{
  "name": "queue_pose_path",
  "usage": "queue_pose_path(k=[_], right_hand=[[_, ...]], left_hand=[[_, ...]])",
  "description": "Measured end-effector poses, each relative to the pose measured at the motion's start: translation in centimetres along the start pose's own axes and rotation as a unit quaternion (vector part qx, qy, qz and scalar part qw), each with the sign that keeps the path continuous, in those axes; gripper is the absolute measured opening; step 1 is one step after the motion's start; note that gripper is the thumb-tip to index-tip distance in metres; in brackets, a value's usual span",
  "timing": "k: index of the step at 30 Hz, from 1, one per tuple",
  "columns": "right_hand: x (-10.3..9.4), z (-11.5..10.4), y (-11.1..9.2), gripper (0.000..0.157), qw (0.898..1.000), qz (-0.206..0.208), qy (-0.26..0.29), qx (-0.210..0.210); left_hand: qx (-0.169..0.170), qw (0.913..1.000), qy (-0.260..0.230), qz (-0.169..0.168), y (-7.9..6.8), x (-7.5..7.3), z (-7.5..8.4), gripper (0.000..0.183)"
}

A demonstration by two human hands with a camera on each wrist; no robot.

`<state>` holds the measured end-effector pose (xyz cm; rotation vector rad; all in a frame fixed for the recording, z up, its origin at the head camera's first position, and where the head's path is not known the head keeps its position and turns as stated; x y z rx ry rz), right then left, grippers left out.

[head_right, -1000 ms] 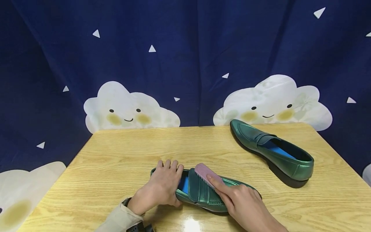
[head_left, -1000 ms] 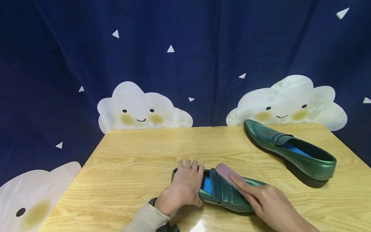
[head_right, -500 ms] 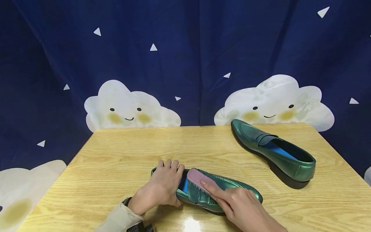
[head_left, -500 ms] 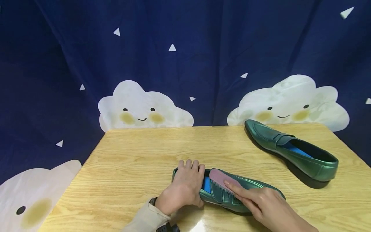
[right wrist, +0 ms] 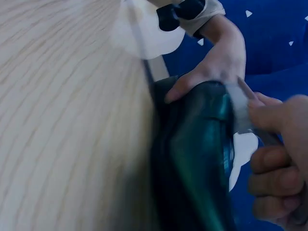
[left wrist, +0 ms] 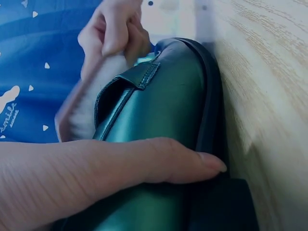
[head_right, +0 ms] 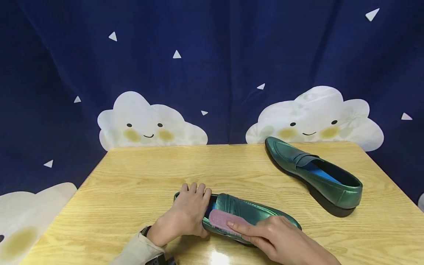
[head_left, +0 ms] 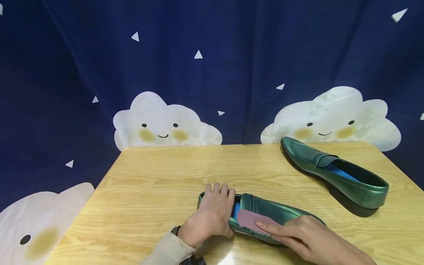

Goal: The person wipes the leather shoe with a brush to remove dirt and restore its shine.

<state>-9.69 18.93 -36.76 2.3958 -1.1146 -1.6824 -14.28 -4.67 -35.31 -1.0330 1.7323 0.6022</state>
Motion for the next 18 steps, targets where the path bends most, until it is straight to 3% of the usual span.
queue_pose_path(k=[2,4,7,9,12,15,18], right_hand=[[-0.20,-0.07,-0.05,0.049,1.000,0.001,0.013,-0.027],[-0.33,-0.09,0.01,0.049,1.000,0.013,0.002,-0.027],[-0.18,0.12,0.24,0.051,0.996,0.057,-0.064,0.030],[0.10,0.35,0.41,0.052,0.986,0.087,-0.117,0.082],[0.54,0.68,0.60,0.052,0.974,0.114,-0.159,0.116],[0.43,0.82,0.54,0.049,0.984,0.093,-0.116,0.097],[-0.17,0.86,0.26,0.043,0.997,0.024,0.003,0.075]], left_hand=[[0.002,1.0000,0.003,0.002,0.04,-0.08,-0.04,0.102],[0.003,1.0000,0.004,0.004,0.08,-0.17,-0.10,0.102],[0.002,1.0000,0.002,0.005,0.15,-0.21,-0.17,0.102],[0.001,1.0000,-0.002,0.003,0.15,-0.20,-0.17,0.102],[0.003,0.9999,-0.009,0.001,0.11,-0.16,-0.15,0.101],[0.008,0.9999,-0.013,0.006,0.05,-0.09,-0.21,0.102],[0.015,0.9997,-0.012,0.018,-0.03,0.01,-0.39,0.102]])
Point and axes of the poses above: each hand's wrist, its own y-axis towards the middle knuckle, its own x-axis out of the palm, z = x × y, the point moved 1 cm from there along y, towards the middle knuckle, and after that the axes turned 5 degrees about z, right-handed, at the moved point
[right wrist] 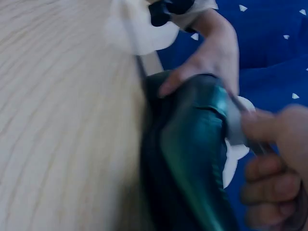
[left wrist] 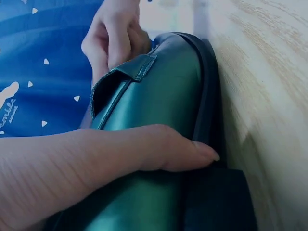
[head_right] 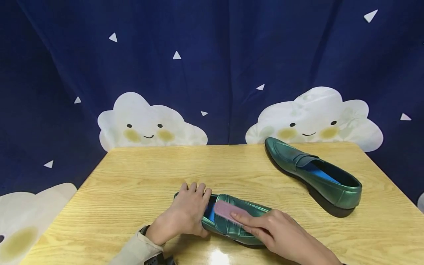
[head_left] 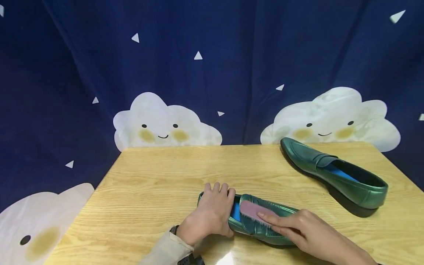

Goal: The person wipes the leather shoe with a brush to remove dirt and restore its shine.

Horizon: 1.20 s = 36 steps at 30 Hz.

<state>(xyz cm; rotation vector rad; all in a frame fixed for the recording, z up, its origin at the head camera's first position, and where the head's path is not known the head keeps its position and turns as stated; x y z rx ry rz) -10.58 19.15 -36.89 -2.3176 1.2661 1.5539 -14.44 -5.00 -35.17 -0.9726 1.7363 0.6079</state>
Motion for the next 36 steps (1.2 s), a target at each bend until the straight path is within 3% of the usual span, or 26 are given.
queue_pose_path(k=[3,5,7,10,13,16,20,23,25,29,32,34,36], right_hand=[[-0.6,0.1,-0.3,0.041,0.993,-0.062,0.099,-0.012],[-0.8,0.2,-0.4,0.040,0.989,-0.072,0.126,-0.012],[-0.9,0.3,-0.4,0.041,0.993,-0.050,0.105,-0.015],[-0.7,0.3,-0.1,0.042,1.000,0.008,0.020,0.017],[-0.4,0.2,0.0,0.042,0.993,0.069,-0.076,0.054],[-0.2,0.3,0.0,0.044,0.990,0.082,-0.095,0.060],[-0.4,0.5,-0.2,0.045,1.000,0.021,0.017,-0.001],[-0.5,0.7,-0.3,0.045,0.992,-0.030,0.113,-0.050],[-0.5,0.7,-0.3,0.045,0.989,-0.037,0.131,-0.062],[-0.4,0.5,0.2,0.043,0.999,0.024,0.030,0.006],[-0.1,0.1,0.8,0.040,0.992,0.073,-0.070,0.076],[0.1,0.0,0.9,0.040,0.989,0.083,-0.090,0.084],[0.1,0.0,0.8,0.039,0.994,0.068,-0.059,0.066]], left_hand=[[0.008,0.9999,-0.004,0.008,-0.1,0.2,-0.1,0.100],[0.011,0.9999,-0.007,0.009,-0.1,0.2,-0.2,0.100],[0.012,0.9999,-0.005,0.007,-0.1,0.2,-0.2,0.100],[0.011,0.9999,0.000,0.004,0.0,0.0,-0.2,0.100],[0.009,0.9999,0.002,0.003,0.1,0.0,-0.2,0.100],[0.011,0.9999,-0.005,0.001,0.1,-0.1,-0.1,0.099],[0.010,0.9999,-0.013,-0.002,0.0,0.0,-0.1,0.100],[0.011,0.9999,-0.012,0.000,0.0,-0.1,0.0,0.100],[0.014,0.9999,-0.009,0.002,0.0,-0.1,0.0,0.099],[0.020,0.9997,-0.014,0.003,0.1,-0.2,-0.3,0.095],[0.021,0.9995,-0.021,0.004,0.1,-0.2,-0.4,0.094],[0.024,0.9995,-0.022,0.006,0.0,-0.2,-0.4,0.093],[0.025,0.9994,-0.023,0.007,0.0,-0.1,-0.3,0.093]])
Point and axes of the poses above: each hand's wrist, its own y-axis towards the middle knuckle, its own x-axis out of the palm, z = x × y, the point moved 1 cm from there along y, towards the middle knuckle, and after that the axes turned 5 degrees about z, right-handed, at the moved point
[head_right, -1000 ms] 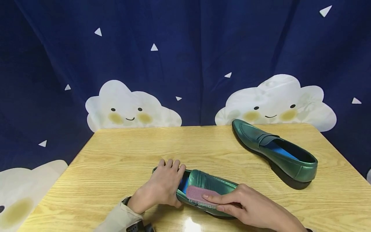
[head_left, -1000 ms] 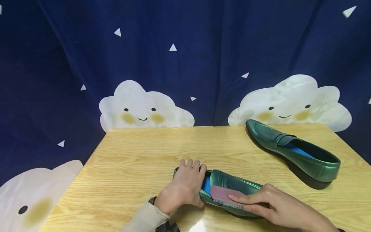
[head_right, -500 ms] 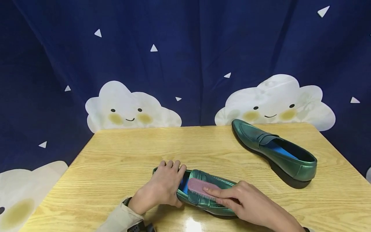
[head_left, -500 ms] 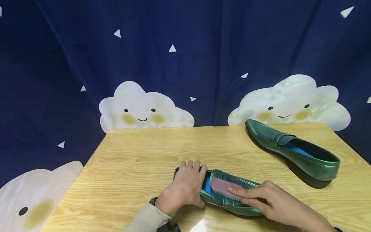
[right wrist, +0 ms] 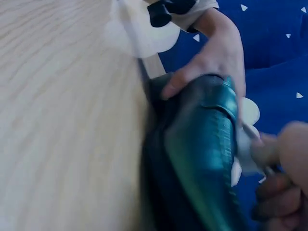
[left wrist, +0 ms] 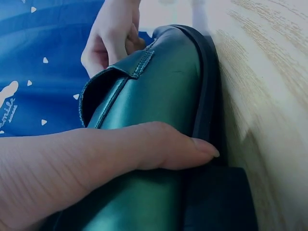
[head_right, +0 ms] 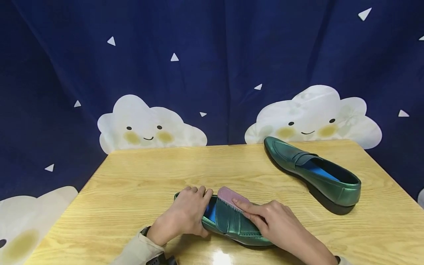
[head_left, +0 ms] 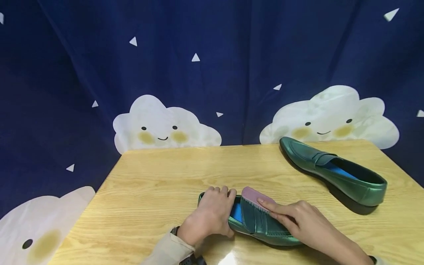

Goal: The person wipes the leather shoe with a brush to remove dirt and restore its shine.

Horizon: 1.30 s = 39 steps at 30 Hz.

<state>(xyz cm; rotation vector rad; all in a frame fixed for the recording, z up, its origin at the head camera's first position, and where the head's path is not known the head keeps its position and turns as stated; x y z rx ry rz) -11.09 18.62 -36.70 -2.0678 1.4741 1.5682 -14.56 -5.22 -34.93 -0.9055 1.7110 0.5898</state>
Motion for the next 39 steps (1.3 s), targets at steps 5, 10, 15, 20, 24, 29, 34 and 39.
queue_pose_path(k=[5,10,15,20,24,29,34,39], right_hand=[[-0.37,0.27,-0.33,0.042,0.978,-0.098,0.159,-0.096],[-0.52,0.28,-0.36,0.043,0.970,-0.108,0.187,-0.113],[-0.31,0.21,-0.27,0.042,0.998,-0.028,0.047,-0.027],[0.04,0.04,-0.27,0.045,0.999,0.016,-0.028,-0.018],[-0.10,-0.17,-0.35,0.044,0.997,-0.025,0.034,-0.068],[-0.30,-0.44,-0.30,0.041,0.981,-0.093,0.143,-0.090],[-0.12,-0.33,-0.25,0.040,0.998,-0.015,0.039,-0.041],[0.05,-0.44,-0.36,0.039,1.000,0.011,-0.023,-0.004]], left_hand=[[0.000,0.9999,0.011,0.001,-0.18,0.13,0.06,0.096],[0.000,0.9999,0.010,0.003,-0.20,0.13,0.04,0.096],[-0.001,1.0000,0.001,0.002,-0.04,0.16,-0.01,0.097],[0.001,1.0000,-0.005,0.005,0.03,0.15,0.02,0.095],[0.002,1.0000,0.000,0.005,0.01,0.16,0.09,0.097],[0.000,0.9999,0.010,0.005,0.00,0.13,0.11,0.098],[-0.002,1.0000,0.001,0.003,0.05,0.14,0.06,0.098],[-0.001,0.9999,-0.009,0.006,-0.04,0.11,0.06,0.096]])
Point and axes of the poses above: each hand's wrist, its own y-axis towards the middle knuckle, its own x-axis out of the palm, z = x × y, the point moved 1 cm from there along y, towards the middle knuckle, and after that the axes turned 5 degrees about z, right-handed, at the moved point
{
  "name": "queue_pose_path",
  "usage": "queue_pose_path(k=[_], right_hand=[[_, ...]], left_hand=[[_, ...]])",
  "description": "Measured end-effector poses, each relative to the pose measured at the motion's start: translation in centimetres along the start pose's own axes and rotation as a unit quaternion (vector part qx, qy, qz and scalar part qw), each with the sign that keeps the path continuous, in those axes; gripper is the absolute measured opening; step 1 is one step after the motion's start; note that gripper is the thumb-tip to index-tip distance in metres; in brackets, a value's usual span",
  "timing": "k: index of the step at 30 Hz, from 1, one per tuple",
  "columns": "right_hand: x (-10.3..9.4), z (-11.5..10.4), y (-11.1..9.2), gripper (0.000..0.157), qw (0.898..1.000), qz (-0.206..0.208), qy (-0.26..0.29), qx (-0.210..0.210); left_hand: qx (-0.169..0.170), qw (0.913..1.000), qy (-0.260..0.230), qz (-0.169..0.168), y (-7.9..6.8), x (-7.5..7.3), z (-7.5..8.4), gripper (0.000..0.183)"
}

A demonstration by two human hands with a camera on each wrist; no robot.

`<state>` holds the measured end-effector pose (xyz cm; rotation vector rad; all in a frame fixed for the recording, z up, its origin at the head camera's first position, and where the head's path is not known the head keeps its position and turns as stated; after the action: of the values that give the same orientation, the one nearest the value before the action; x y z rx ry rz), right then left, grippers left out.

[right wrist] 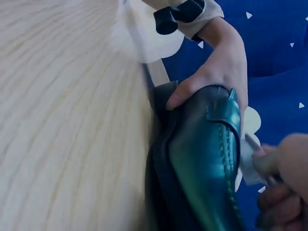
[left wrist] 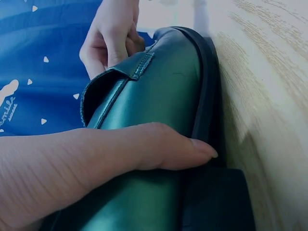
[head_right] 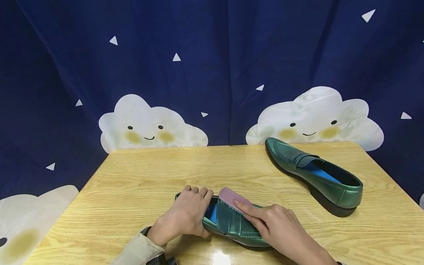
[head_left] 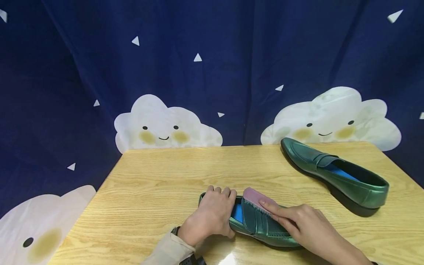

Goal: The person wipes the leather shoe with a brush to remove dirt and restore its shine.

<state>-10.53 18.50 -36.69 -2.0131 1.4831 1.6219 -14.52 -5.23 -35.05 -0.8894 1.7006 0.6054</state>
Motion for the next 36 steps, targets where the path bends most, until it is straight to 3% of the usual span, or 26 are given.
queue_pose_path(k=[3,6,8,10,13,17,20,24,26,28,31,34,36], right_hand=[[-0.2,-0.1,0.0,0.040,0.994,-0.061,0.087,-0.034],[-0.5,0.0,0.0,0.041,0.973,-0.125,0.181,-0.065],[-0.5,0.1,0.0,0.041,0.968,-0.134,0.201,-0.071],[-0.4,0.3,0.1,0.040,0.978,-0.105,0.167,-0.075],[-0.2,0.6,0.1,0.040,0.995,-0.043,0.078,-0.042],[0.0,0.9,0.0,0.040,1.000,-0.004,0.006,-0.003],[-0.3,1.0,0.0,0.040,0.997,-0.039,0.061,-0.024],[-0.9,1.2,0.1,0.042,0.973,-0.103,0.177,-0.104],[-1.0,1.2,0.1,0.043,0.968,-0.109,0.192,-0.115],[-0.9,1.2,0.1,0.043,0.980,-0.085,0.153,-0.097],[-0.6,1.4,0.3,0.040,0.998,-0.022,0.055,-0.034],[-0.2,1.5,0.3,0.039,1.000,0.017,-0.008,0.006],[-0.1,1.6,0.4,0.039,1.000,0.022,-0.009,0.005]], left_hand=[[-0.002,1.0000,0.000,0.002,-0.1,0.0,0.0,0.096],[-0.003,1.0000,0.002,0.005,-0.1,0.0,0.1,0.095],[-0.002,1.0000,0.003,0.007,-0.1,0.0,0.1,0.095],[-0.003,1.0000,0.003,0.007,-0.1,0.0,0.0,0.095],[-0.003,1.0000,0.000,0.006,0.0,0.1,0.0,0.095],[-0.002,1.0000,0.000,0.006,0.0,0.2,0.1,0.094],[-0.001,1.0000,0.003,0.008,0.0,0.2,0.1,0.095],[-0.001,0.9999,0.014,0.010,0.0,0.1,0.1,0.096],[0.000,0.9998,0.018,0.010,0.0,0.0,0.1,0.097],[0.000,0.9998,0.017,0.010,0.0,0.0,0.0,0.095],[-0.001,0.9999,0.013,0.007,0.1,-0.1,-0.1,0.092],[-0.009,0.9999,0.006,0.006,0.1,0.0,-0.1,0.092],[-0.023,0.9997,-0.002,0.008,0.1,0.0,0.0,0.093]])
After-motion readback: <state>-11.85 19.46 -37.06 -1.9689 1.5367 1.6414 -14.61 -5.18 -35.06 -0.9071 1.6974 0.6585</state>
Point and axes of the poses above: each hand's wrist, its own y-axis towards the middle knuckle, its own x-axis out of the palm, z = x × y, the point moved 1 cm from there along y, towards the middle knuckle, and after that the axes turned 5 degrees about z, right-handed, at the moved point
